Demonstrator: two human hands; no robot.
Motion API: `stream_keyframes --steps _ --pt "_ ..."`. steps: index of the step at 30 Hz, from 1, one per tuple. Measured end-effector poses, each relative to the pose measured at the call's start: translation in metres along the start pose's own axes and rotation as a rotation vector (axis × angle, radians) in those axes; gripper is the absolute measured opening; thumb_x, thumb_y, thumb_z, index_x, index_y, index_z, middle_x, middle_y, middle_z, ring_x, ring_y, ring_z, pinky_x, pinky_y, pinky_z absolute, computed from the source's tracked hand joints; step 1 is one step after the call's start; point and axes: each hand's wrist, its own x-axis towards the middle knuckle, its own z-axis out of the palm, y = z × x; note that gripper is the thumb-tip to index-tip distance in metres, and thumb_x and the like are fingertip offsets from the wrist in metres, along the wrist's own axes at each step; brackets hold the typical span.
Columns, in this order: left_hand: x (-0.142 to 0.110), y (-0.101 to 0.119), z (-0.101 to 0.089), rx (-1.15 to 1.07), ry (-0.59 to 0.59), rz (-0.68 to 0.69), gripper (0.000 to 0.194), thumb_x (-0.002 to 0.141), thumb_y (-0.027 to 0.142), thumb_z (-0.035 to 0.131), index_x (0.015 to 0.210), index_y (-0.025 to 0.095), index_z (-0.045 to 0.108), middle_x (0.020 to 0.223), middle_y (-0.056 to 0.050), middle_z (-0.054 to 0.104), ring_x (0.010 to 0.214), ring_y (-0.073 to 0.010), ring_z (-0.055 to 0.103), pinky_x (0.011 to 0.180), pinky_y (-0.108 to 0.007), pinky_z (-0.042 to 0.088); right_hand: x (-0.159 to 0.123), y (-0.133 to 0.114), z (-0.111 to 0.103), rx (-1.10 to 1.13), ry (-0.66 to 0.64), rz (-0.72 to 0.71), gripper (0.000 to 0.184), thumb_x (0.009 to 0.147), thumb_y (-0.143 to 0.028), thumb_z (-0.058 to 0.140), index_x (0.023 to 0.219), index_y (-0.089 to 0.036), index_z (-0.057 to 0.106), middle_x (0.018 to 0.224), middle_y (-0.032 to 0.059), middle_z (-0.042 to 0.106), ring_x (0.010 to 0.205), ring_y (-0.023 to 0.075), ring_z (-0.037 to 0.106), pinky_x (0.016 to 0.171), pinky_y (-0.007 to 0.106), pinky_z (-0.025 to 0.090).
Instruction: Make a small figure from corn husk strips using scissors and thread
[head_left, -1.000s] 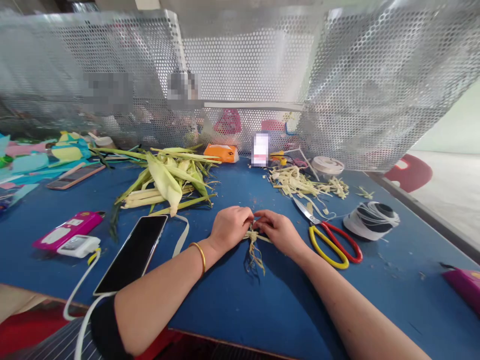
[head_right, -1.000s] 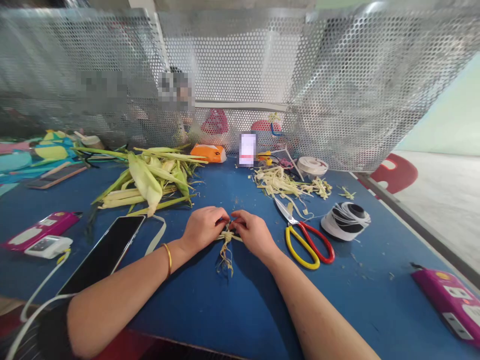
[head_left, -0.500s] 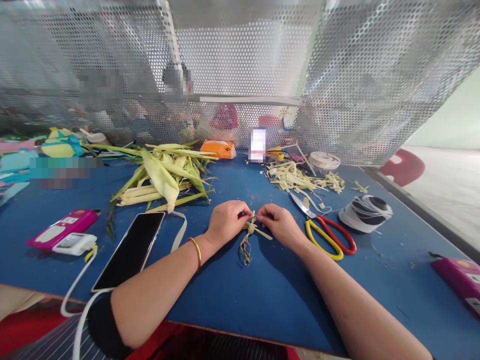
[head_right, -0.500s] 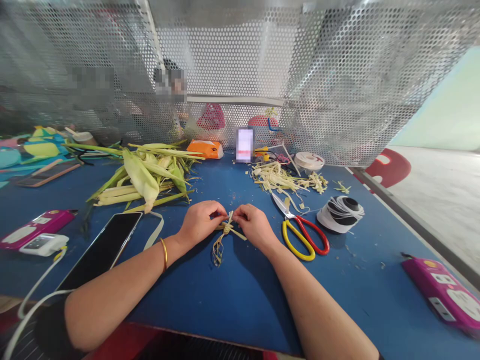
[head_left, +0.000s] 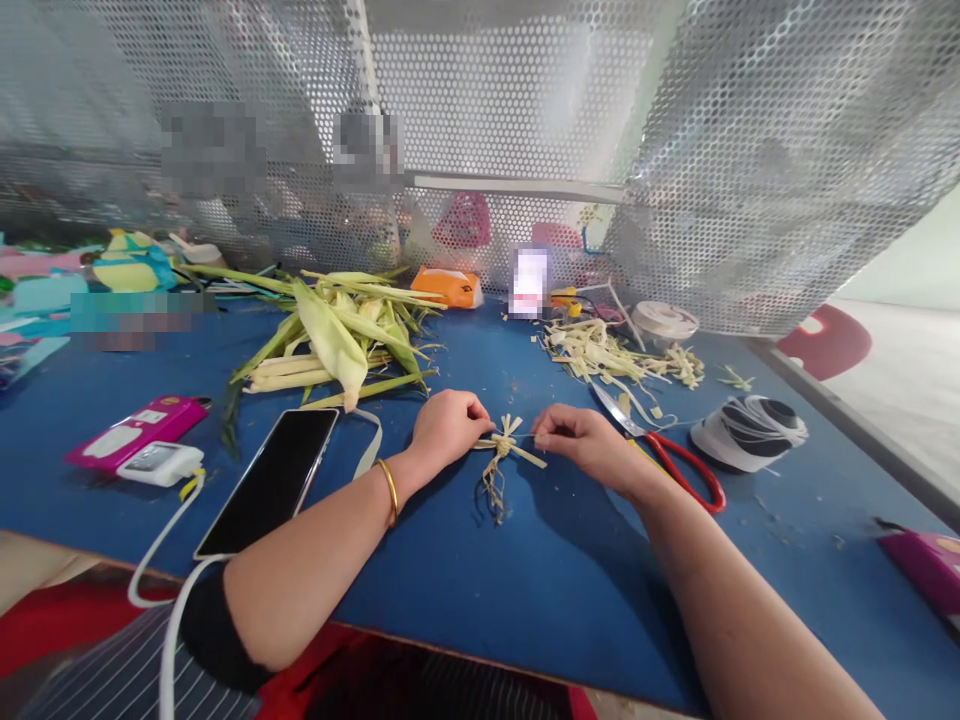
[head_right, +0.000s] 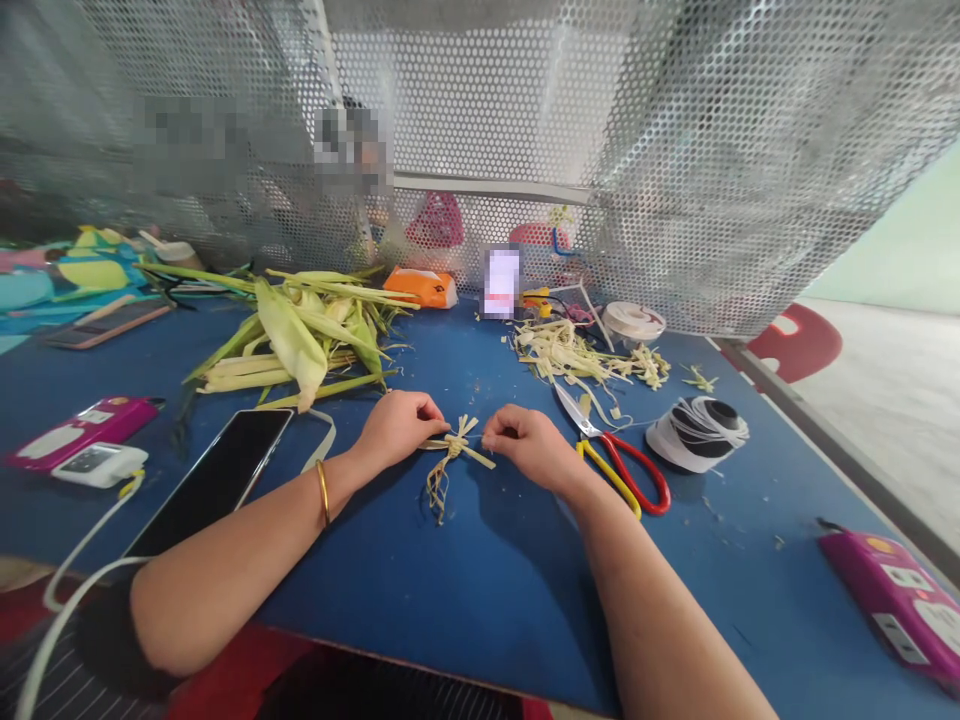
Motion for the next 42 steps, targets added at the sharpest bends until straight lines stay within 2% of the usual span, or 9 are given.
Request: stream_keyframes --steps 3,8,12,16,23,30,34,39,42 --pt "0.000 -0.001 0.002 -0.021 0.008 0.020 0.008 0.071 0.028 0.070 0.066 0.022 0.071 0.067 -0.001 0.070 0.063 -0.0152 0.059 0.057 -0.027 0.033 0.001 -0.006 0.016 0.226 0.034 -0.081 0.023 0.076 -0.037 0.067 0.062 -0.020 0.059 0.090 0.0053 0.069 0.092 0.0207 0.059 0.078 0.031 0.042" --pt "0.004 -0.007 0.010 -0.337 -0.010 0.037 0.011 0.070 0.029 0.070 0.067 0.019 0.068 0.068 -0.001 0.068 0.064 -0.0143 0.058 0.058 -0.025 0.037 0.001 -0.006 0.027 0.443 -0.020 -0.003 0.027 0.084 -0.045 0.063 0.074 -0.020 0.062 0.077 0.0020 0.066 0.063 0.0131 0.052 0.064 0.029 0.039" --pt "0.003 -0.003 0.012 -0.686 -0.107 -0.006 0.020 0.067 0.033 0.074 0.069 0.016 0.064 0.065 0.001 0.063 0.060 -0.0112 0.053 0.058 -0.024 0.038 0.003 -0.001 0.025 0.473 0.060 0.012 0.028 0.080 -0.045 0.067 0.070 -0.020 0.058 0.068 -0.0010 0.060 0.060 0.0119 0.049 0.062 0.027 0.038" --pt "-0.001 0.006 0.008 -0.849 -0.208 -0.021 0.025 0.067 0.036 0.075 0.069 0.016 0.060 0.056 0.006 0.051 0.053 -0.0073 0.043 0.054 -0.022 0.033 0.004 -0.003 0.026 0.449 0.051 0.025 0.030 0.078 -0.047 0.067 0.069 -0.020 0.056 0.065 -0.0020 0.056 0.059 0.0119 0.048 0.061 0.027 0.039" --pt "-0.004 0.009 0.008 -0.794 -0.288 0.039 0.017 0.075 0.029 0.068 0.074 0.016 0.057 0.071 -0.001 0.069 0.059 -0.0092 0.054 0.054 -0.021 0.037 0.003 -0.005 0.028 0.367 0.061 0.020 0.031 0.078 -0.048 0.063 0.068 -0.021 0.053 0.061 -0.0029 0.053 0.057 0.0120 0.045 0.058 0.027 0.035" --pt "-0.002 0.003 0.013 -0.593 -0.230 0.141 0.009 0.076 0.022 0.064 0.071 0.016 0.060 0.068 -0.001 0.070 0.057 -0.0105 0.057 0.053 -0.022 0.037 0.004 0.001 0.032 0.310 0.069 -0.009 0.028 0.082 -0.043 0.059 0.067 -0.021 0.050 0.055 -0.0063 0.045 0.052 0.0099 0.038 0.053 0.026 0.028" --pt "-0.001 0.002 0.011 -0.576 -0.160 0.160 0.013 0.076 0.028 0.068 0.073 0.016 0.063 0.070 -0.002 0.070 0.061 -0.0120 0.059 0.056 -0.023 0.040 0.004 0.001 0.034 0.291 0.097 0.028 0.027 0.083 -0.043 0.057 0.070 -0.021 0.049 0.055 -0.0070 0.046 0.051 0.0094 0.037 0.051 0.025 0.028" --pt "-0.002 0.008 0.007 -0.603 -0.048 0.183 0.015 0.072 0.029 0.073 0.069 0.016 0.066 0.091 -0.004 0.072 0.078 -0.0145 0.063 0.071 -0.026 0.046 0.004 -0.002 0.038 0.322 0.041 0.008 0.021 0.079 -0.041 0.060 0.087 -0.022 0.055 0.057 -0.0076 0.050 0.051 0.0106 0.044 0.052 0.025 0.034" --pt "-0.005 0.012 0.008 -0.612 -0.039 0.178 0.016 0.072 0.030 0.074 0.069 0.016 0.066 0.096 -0.006 0.071 0.086 -0.0167 0.063 0.076 -0.028 0.047 0.004 -0.003 0.040 0.275 0.010 -0.011 0.022 0.078 -0.041 0.061 0.072 -0.021 0.055 0.056 -0.0061 0.050 0.050 0.0097 0.044 0.052 0.025 0.034"
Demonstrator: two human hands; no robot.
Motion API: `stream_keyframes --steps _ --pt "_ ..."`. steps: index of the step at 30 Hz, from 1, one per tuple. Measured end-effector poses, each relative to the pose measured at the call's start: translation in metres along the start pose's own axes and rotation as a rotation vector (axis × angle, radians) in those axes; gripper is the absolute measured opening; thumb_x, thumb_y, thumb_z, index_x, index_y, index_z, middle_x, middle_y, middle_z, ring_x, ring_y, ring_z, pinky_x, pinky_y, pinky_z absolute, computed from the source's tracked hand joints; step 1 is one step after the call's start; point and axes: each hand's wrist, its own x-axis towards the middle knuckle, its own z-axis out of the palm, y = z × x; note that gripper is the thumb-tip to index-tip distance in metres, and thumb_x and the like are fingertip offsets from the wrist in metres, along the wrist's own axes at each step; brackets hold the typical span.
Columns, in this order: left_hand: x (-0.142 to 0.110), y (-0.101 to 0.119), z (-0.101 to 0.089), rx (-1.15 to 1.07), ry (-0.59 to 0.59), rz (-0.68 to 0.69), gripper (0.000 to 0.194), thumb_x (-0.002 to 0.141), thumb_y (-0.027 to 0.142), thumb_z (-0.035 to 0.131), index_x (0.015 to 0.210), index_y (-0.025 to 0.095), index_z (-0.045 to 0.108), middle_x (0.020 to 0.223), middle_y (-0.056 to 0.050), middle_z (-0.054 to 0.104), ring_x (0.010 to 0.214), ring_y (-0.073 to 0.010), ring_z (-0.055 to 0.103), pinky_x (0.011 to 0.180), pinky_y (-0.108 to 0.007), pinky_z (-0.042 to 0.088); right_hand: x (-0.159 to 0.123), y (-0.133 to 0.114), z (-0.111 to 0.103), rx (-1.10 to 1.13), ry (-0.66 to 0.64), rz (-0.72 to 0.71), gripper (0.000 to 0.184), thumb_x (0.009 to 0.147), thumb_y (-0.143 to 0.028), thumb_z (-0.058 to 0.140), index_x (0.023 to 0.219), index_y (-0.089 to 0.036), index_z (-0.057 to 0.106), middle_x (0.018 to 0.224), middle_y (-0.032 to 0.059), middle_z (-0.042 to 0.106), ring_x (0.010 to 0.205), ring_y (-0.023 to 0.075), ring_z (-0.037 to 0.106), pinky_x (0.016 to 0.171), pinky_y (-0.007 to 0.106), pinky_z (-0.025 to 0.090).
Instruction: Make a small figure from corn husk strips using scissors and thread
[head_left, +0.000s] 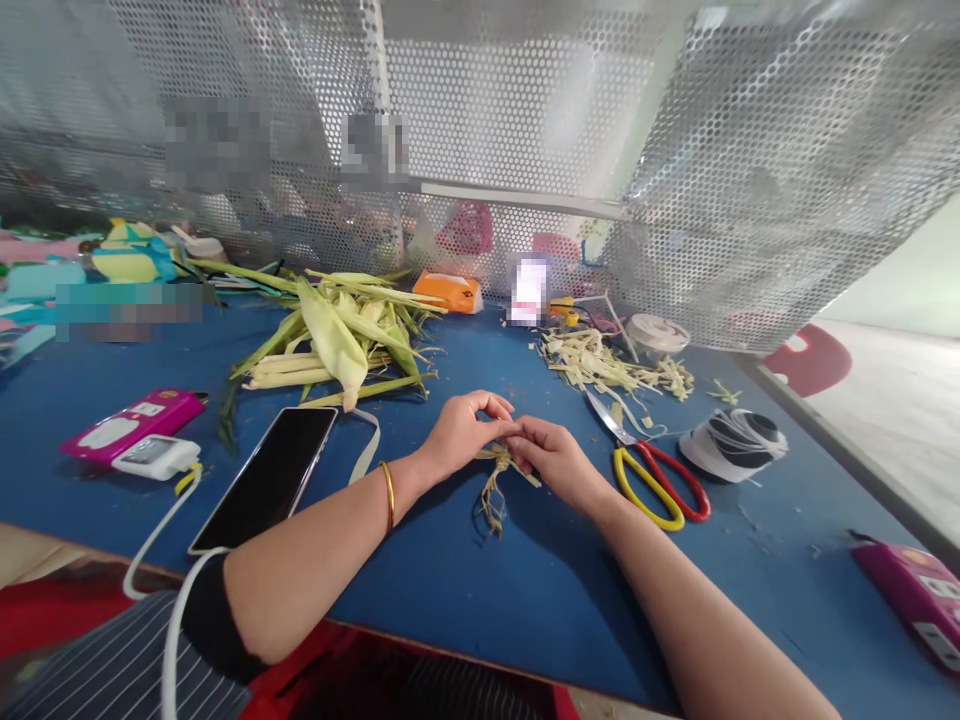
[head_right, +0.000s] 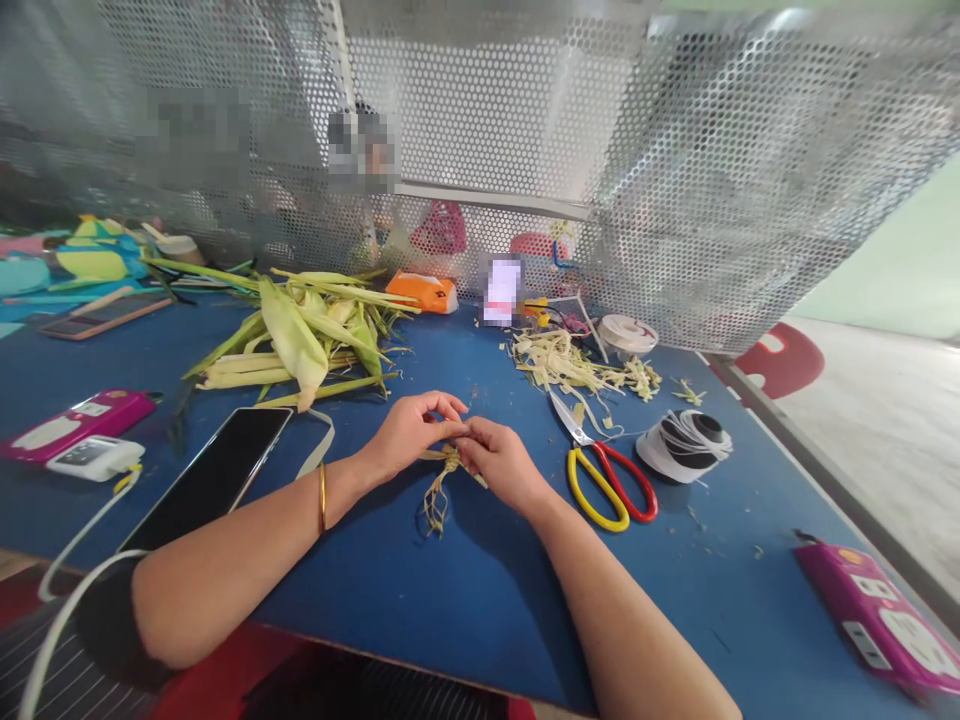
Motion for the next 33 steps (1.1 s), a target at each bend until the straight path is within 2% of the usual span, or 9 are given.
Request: stream_keyframes --steps 2,5,6,8,11,14,21,25,33 --pt "-0.001 0.001 0.002 -0.021 0.052 -0.017 0.019 0.072 0.030 0.075 0.082 0.016 0.068 0.102 -0.007 0.070 0.090 -0.0175 0.063 0.079 -0.029 0.048 0.001 0.000 -0.001 0.017 0.077 0.021 0.027 0.078 -0.043 0.062 0.065 -0.021 0.053 0.055 -0.0049 0.051 0.050 0.0096 0.044 0.051 0.025 0.034" --pt "-0.003 0.003 0.005 -0.130 0.158 -0.122 0.044 0.071 0.038 0.076 0.107 0.016 0.065 0.106 -0.009 0.069 0.089 -0.0169 0.063 0.078 -0.030 0.049 0.002 -0.002 -0.005 0.120 0.255 0.030 0.028 0.074 -0.047 0.066 0.067 -0.021 0.057 0.057 -0.0033 0.054 0.051 0.0106 0.047 0.052 0.025 0.039" --pt "-0.004 0.004 0.006 -0.192 0.152 -0.185 0.047 0.070 0.041 0.077 0.108 0.015 0.064 0.103 -0.009 0.069 0.086 -0.0165 0.063 0.076 -0.030 0.049 0.003 -0.003 -0.006 0.148 0.304 0.017 0.028 0.074 -0.047 0.067 0.068 -0.021 0.058 0.058 -0.0030 0.054 0.052 0.0110 0.048 0.053 0.026 0.040" --pt "-0.007 0.008 0.009 -0.331 0.052 -0.312 0.047 0.069 0.046 0.077 0.101 0.013 0.066 0.091 -0.007 0.070 0.078 -0.0151 0.063 0.071 -0.028 0.049 0.003 -0.005 -0.007 0.177 0.357 -0.007 0.028 0.073 -0.047 0.068 0.069 -0.021 0.060 0.058 -0.0027 0.054 0.053 0.0114 0.049 0.054 0.026 0.042" --pt "-0.011 0.013 0.012 -0.496 -0.160 -0.377 0.042 0.064 0.045 0.081 0.089 0.013 0.070 0.080 -0.005 0.070 0.071 -0.0126 0.061 0.068 -0.026 0.046 0.001 -0.007 -0.003 0.196 0.335 -0.020 0.028 0.074 -0.047 0.068 0.068 -0.021 0.059 0.058 -0.0027 0.055 0.054 0.0114 0.050 0.056 0.026 0.043" --pt "-0.014 0.015 0.012 -0.580 -0.238 -0.390 0.037 0.061 0.039 0.084 0.084 0.014 0.072 0.079 -0.004 0.069 0.067 -0.0101 0.059 0.065 -0.023 0.045 0.000 -0.008 0.000 0.230 0.296 -0.013 0.027 0.073 -0.045 0.070 0.068 -0.020 0.060 0.060 -0.0026 0.057 0.054 0.0112 0.052 0.057 0.026 0.044" --pt "-0.010 0.011 0.005 -0.664 -0.253 -0.551 0.025 0.065 0.027 0.081 0.084 0.013 0.070 0.065 0.002 0.060 0.053 -0.0054 0.050 0.049 -0.018 0.037 -0.001 -0.010 -0.008 0.384 0.378 0.035 0.031 0.066 -0.046 0.077 0.072 -0.019 0.064 0.064 -0.0009 0.062 0.054 0.0106 0.053 0.056 0.026 0.045" --pt "-0.008 0.010 0.006 -0.740 -0.244 -0.601 0.025 0.073 0.036 0.076 0.076 0.012 0.067 0.063 0.001 0.058 0.052 -0.0059 0.052 0.049 -0.019 0.038 0.000 -0.008 -0.008 0.414 0.384 0.059 0.033 0.064 -0.046 0.080 0.071 -0.019 0.064 0.064 -0.0009 0.062 0.055 0.0111 0.055 0.058 0.026 0.047" --pt "-0.011 0.017 0.009 -0.623 -0.137 -0.616 0.022 0.069 0.030 0.077 0.076 0.012 0.067 0.060 0.004 0.055 0.045 -0.0027 0.042 0.043 -0.018 0.029 0.000 -0.008 -0.008 0.426 0.384 0.062 0.034 0.062 -0.047 0.081 0.072 -0.019 0.065 0.065 -0.0011 0.062 0.055 0.0109 0.055 0.058 0.026 0.046"
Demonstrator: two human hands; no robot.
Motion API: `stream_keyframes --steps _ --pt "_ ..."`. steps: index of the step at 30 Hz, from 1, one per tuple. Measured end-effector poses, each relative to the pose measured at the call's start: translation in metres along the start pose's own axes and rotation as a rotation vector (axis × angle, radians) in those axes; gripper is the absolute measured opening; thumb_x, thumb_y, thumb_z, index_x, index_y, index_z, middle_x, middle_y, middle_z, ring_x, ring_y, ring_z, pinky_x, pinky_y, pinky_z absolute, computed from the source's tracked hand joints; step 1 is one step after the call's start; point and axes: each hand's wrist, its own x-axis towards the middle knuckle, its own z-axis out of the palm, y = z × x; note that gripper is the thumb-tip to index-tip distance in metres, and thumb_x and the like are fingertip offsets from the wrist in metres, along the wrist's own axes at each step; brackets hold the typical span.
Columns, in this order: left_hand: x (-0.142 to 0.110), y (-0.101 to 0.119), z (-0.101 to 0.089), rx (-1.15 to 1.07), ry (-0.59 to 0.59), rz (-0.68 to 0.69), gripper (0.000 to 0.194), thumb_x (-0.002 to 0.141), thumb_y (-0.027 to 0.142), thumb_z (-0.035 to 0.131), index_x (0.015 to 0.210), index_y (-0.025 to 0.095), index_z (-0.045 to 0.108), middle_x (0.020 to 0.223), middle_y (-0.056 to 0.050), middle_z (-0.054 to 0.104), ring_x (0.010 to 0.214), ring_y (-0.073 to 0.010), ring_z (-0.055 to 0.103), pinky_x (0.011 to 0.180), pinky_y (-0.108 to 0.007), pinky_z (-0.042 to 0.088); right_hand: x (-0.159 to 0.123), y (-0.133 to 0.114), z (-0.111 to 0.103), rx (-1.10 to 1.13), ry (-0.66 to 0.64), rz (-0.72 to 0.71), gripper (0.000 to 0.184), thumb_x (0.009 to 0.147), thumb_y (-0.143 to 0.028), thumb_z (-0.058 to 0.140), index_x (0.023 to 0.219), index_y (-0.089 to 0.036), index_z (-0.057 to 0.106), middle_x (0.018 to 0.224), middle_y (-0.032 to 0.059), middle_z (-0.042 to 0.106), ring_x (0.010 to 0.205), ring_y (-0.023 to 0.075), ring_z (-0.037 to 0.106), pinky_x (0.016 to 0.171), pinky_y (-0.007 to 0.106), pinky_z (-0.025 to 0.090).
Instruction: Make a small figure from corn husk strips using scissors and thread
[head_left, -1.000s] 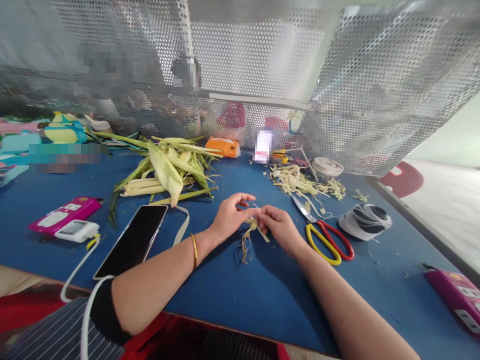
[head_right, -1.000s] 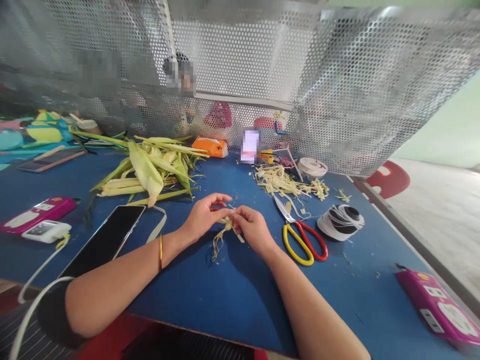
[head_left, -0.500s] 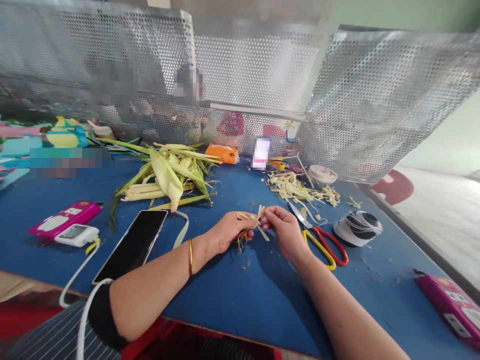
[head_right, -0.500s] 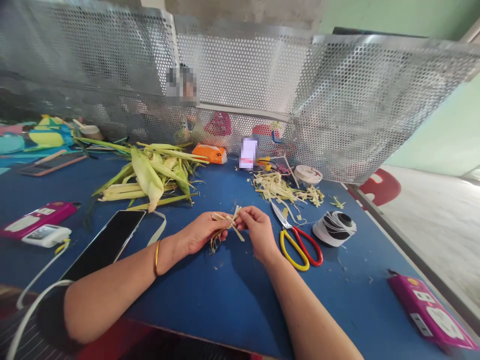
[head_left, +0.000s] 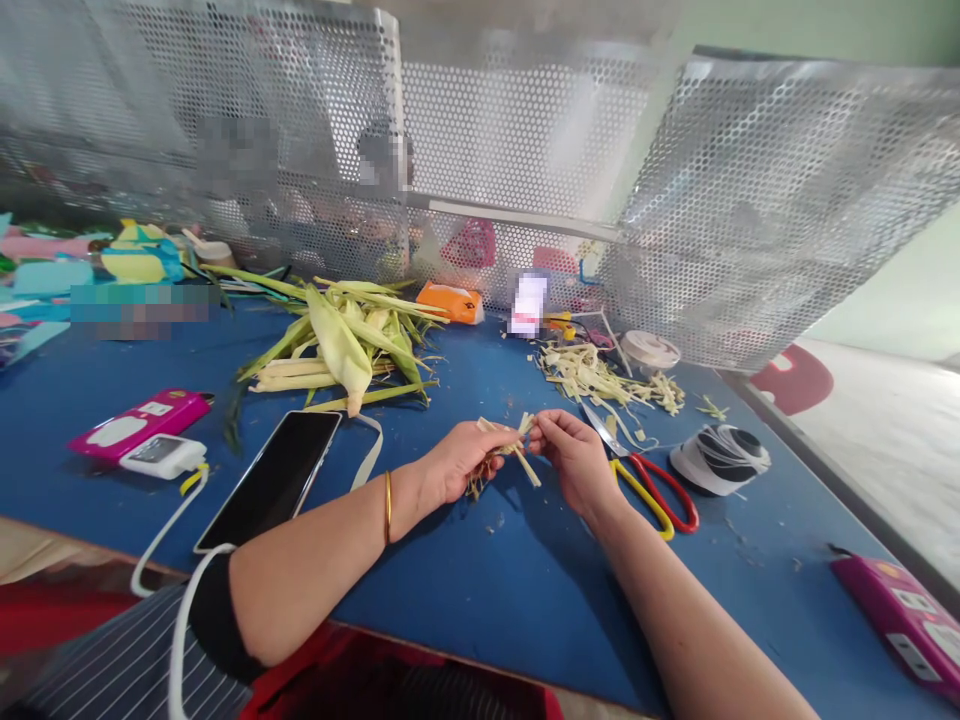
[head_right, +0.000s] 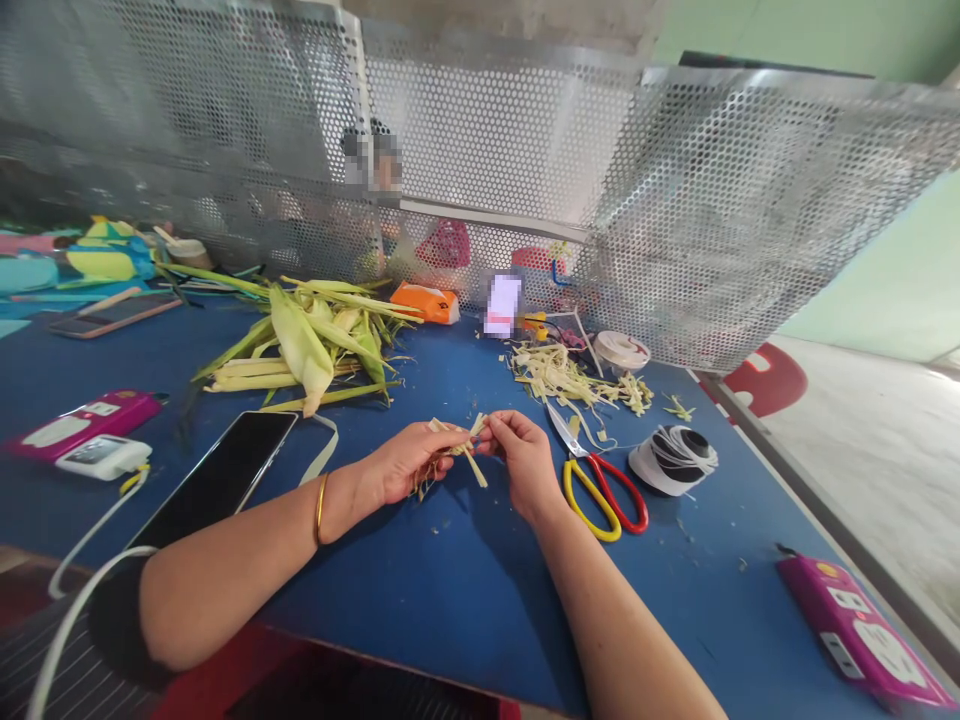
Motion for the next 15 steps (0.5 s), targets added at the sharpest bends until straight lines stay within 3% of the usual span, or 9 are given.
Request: stream_keyframes --steps 5,10,12,15 --pt "0.000 0.003 -0.001 -0.026 0.018 -0.042 0.020 0.070 0.029 0.074 0.071 0.010 0.068 0.054 0.003 0.051 0.042 -0.0021 0.035 0.039 -0.017 0.019 0.000 0.002 0.000 -0.059 0.011 -0.050 0.034 0.063 -0.048 0.080 0.070 -0.020 0.062 0.064 -0.0016 0.061 0.056 0.0118 0.055 0.059 0.027 0.046" --pt "0.000 0.003 0.000 0.019 0.095 -0.010 0.020 0.067 0.029 0.074 0.066 0.011 0.066 0.053 0.003 0.051 0.040 -0.0013 0.029 0.040 -0.018 0.013 0.006 0.001 -0.006 -0.278 0.008 -0.133 0.026 0.076 -0.045 0.066 0.077 -0.019 0.060 0.068 0.0002 0.063 0.060 0.0140 0.060 0.065 0.029 0.049" --pt "0.000 0.004 -0.001 0.031 0.130 0.016 0.016 0.067 0.025 0.072 0.065 0.011 0.065 0.057 0.001 0.056 0.041 -0.0010 0.030 0.040 -0.018 0.012 0.007 -0.009 -0.015 -0.564 0.062 -0.204 0.022 0.083 -0.041 0.057 0.087 -0.019 0.060 0.077 0.0031 0.067 0.063 0.0163 0.063 0.067 0.031 0.050" --pt "0.002 0.006 -0.006 0.055 0.185 0.028 0.015 0.068 0.025 0.070 0.066 0.011 0.066 0.055 0.002 0.054 0.041 -0.0014 0.029 0.041 -0.019 0.012 -0.001 -0.031 -0.034 -1.299 0.159 -0.297 0.020 0.088 -0.031 0.052 0.100 -0.018 0.060 0.101 0.0112 0.070 0.081 0.0231 0.068 0.073 0.035 0.048"
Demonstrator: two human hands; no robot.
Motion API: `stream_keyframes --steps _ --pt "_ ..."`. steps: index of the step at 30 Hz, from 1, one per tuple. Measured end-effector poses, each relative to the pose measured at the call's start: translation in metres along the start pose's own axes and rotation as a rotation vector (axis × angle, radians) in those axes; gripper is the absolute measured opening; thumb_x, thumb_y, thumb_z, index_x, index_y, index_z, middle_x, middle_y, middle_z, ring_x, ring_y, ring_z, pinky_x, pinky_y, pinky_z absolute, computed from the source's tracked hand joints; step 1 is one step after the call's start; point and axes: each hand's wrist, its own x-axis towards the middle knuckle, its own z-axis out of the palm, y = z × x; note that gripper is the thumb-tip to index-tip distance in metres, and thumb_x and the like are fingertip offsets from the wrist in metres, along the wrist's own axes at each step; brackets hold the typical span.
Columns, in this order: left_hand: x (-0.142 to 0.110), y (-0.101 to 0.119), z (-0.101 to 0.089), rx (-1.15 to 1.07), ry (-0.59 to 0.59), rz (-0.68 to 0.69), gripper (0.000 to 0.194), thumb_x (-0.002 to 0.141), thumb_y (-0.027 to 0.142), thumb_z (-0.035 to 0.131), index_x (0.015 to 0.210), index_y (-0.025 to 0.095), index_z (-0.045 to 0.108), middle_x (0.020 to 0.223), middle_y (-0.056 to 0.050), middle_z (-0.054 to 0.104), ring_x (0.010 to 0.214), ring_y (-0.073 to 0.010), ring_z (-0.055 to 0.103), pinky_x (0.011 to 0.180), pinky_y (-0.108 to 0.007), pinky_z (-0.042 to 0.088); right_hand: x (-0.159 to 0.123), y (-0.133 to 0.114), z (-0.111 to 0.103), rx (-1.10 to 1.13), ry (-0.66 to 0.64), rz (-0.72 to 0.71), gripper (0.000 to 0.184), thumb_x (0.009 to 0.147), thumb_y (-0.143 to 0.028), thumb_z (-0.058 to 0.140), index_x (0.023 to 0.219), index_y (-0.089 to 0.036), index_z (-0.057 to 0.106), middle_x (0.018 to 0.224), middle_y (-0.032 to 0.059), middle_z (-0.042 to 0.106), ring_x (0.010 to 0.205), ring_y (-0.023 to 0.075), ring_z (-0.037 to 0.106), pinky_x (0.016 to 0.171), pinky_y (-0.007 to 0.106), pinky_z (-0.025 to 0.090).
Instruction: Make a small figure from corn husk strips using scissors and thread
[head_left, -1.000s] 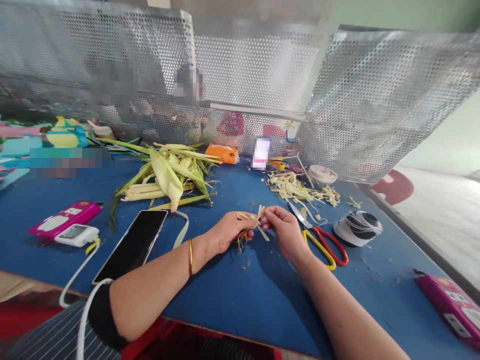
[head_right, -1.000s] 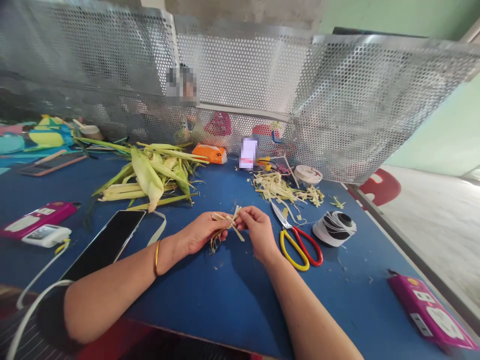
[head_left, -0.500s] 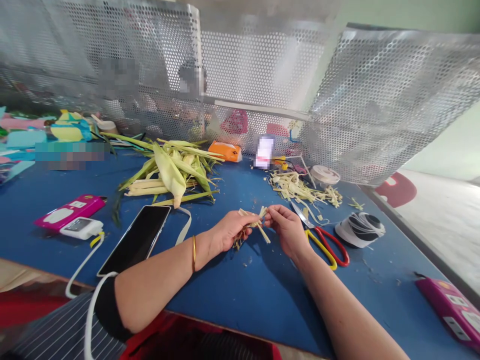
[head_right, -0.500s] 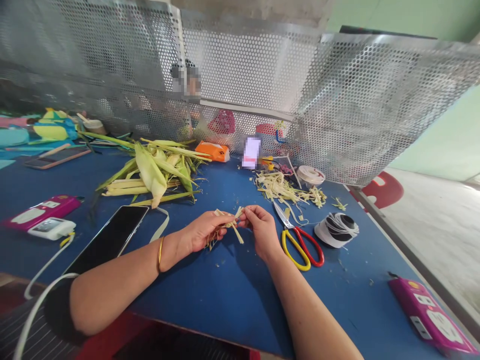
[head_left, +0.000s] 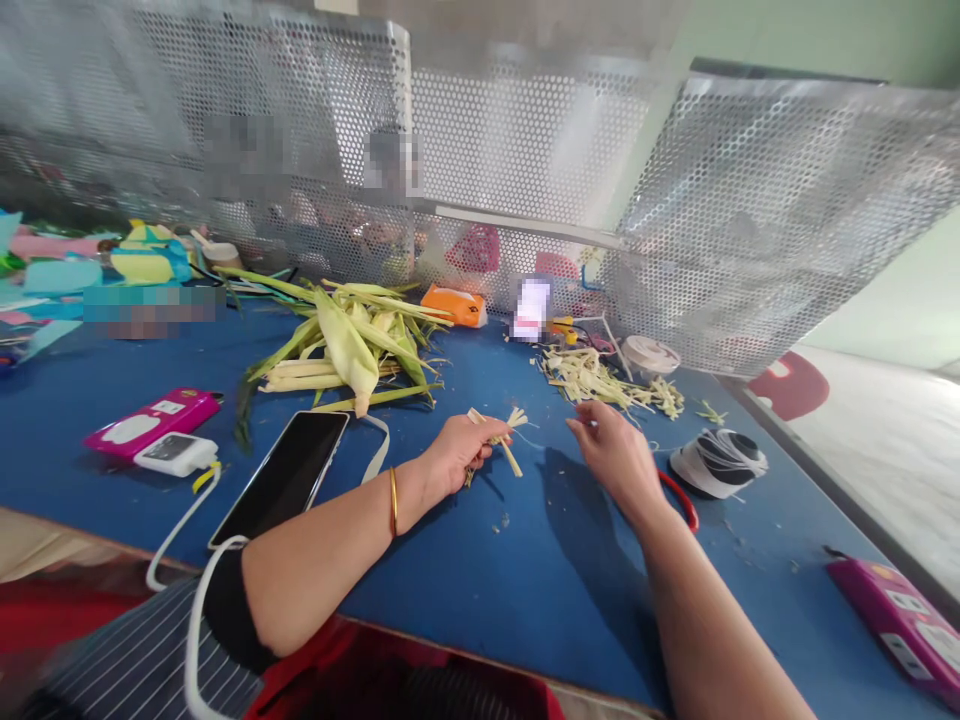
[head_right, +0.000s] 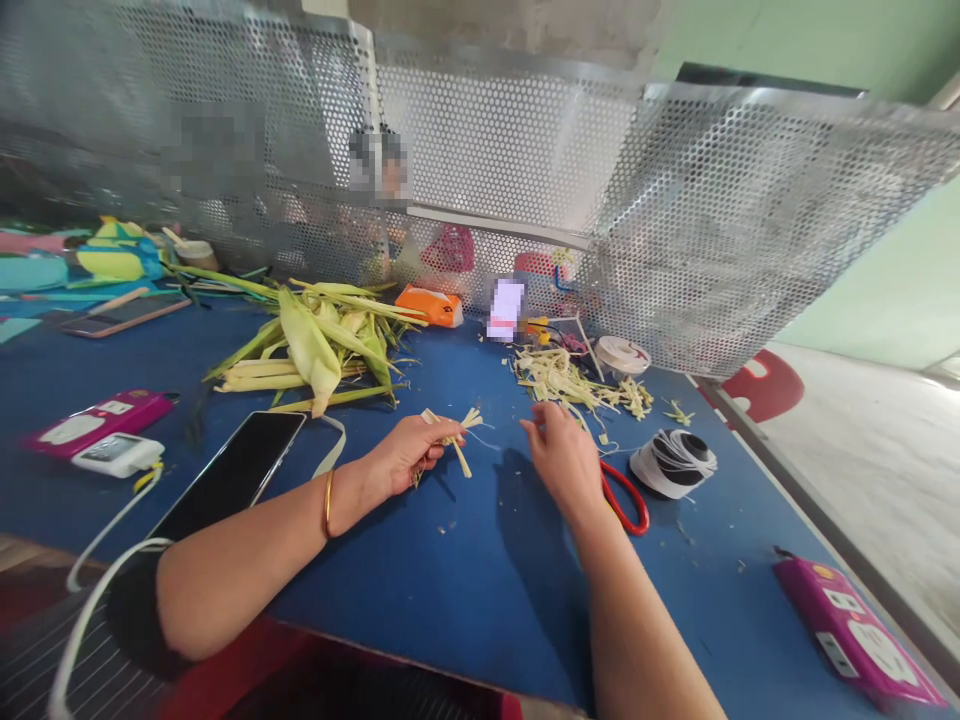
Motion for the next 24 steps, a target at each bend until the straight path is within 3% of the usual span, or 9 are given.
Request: stream_keyframes --steps 2,5,9,14,20,24 --pt "0.002 0.001 -0.003 0.011 0.031 0.005 0.015 0.068 0.025 0.070 0.066 0.011 0.066 0.053 0.003 0.052 0.040 -0.0018 0.029 0.041 -0.019 0.012 -0.007 0.006 -0.018 -0.456 -0.131 0.033 0.018 0.089 -0.027 0.051 0.097 -0.015 0.062 0.102 0.0167 0.069 0.090 0.0302 0.068 0.072 0.038 0.047" --pt "0.003 0.002 -0.007 0.008 0.060 0.034 0.013 0.068 0.023 0.069 0.065 0.010 0.066 0.055 0.001 0.054 0.041 -0.0022 0.030 0.041 -0.020 0.012 -0.023 0.009 -0.031 -0.724 -0.350 0.150 0.017 0.088 -0.024 0.052 0.095 -0.014 0.063 0.101 0.0179 0.070 0.096 0.0331 0.068 0.070 0.036 0.047" --pt "0.005 0.003 -0.008 0.024 0.086 0.049 0.013 0.069 0.022 0.066 0.065 0.010 0.066 0.059 -0.002 0.058 0.041 -0.0025 0.031 0.041 -0.020 0.012 -0.038 0.014 -0.031 -0.731 -0.439 0.203 0.031 0.084 -0.018 0.050 0.112 -0.008 0.059 0.112 0.0213 0.066 0.098 0.0326 0.067 0.070 0.036 0.046" --pt "0.005 0.005 -0.009 0.011 0.096 0.056 0.013 0.068 0.022 0.067 0.064 0.010 0.066 0.062 -0.003 0.060 0.041 -0.0022 0.032 0.041 -0.020 0.012 -0.044 0.045 -0.033 -0.535 -0.388 0.141 0.048 0.089 -0.031 0.048 0.134 -0.013 0.050 0.116 0.0164 0.065 0.105 0.0296 0.064 0.081 0.035 0.045" --pt "0.008 0.005 -0.012 -0.016 0.111 0.061 0.012 0.067 0.021 0.068 0.063 0.009 0.066 0.063 -0.003 0.060 0.041 -0.0018 0.032 0.040 -0.019 0.011 -0.043 0.061 -0.031 -0.615 -0.264 0.208 0.050 0.081 -0.012 0.048 0.131 -0.010 0.052 0.111 0.0181 0.062 0.104 0.0302 0.063 0.080 0.033 0.043" --pt "0.009 0.005 -0.012 -0.032 0.113 0.059 0.014 0.066 0.023 0.069 0.064 0.009 0.065 0.069 -0.005 0.063 0.042 -0.0011 0.034 0.040 -0.018 0.012 -0.035 0.055 -0.029 -0.613 -0.305 0.205 0.053 0.077 -0.012 0.053 0.130 -0.006 0.049 0.104 0.0196 0.065 0.094 0.0306 0.066 0.072 0.032 0.041"
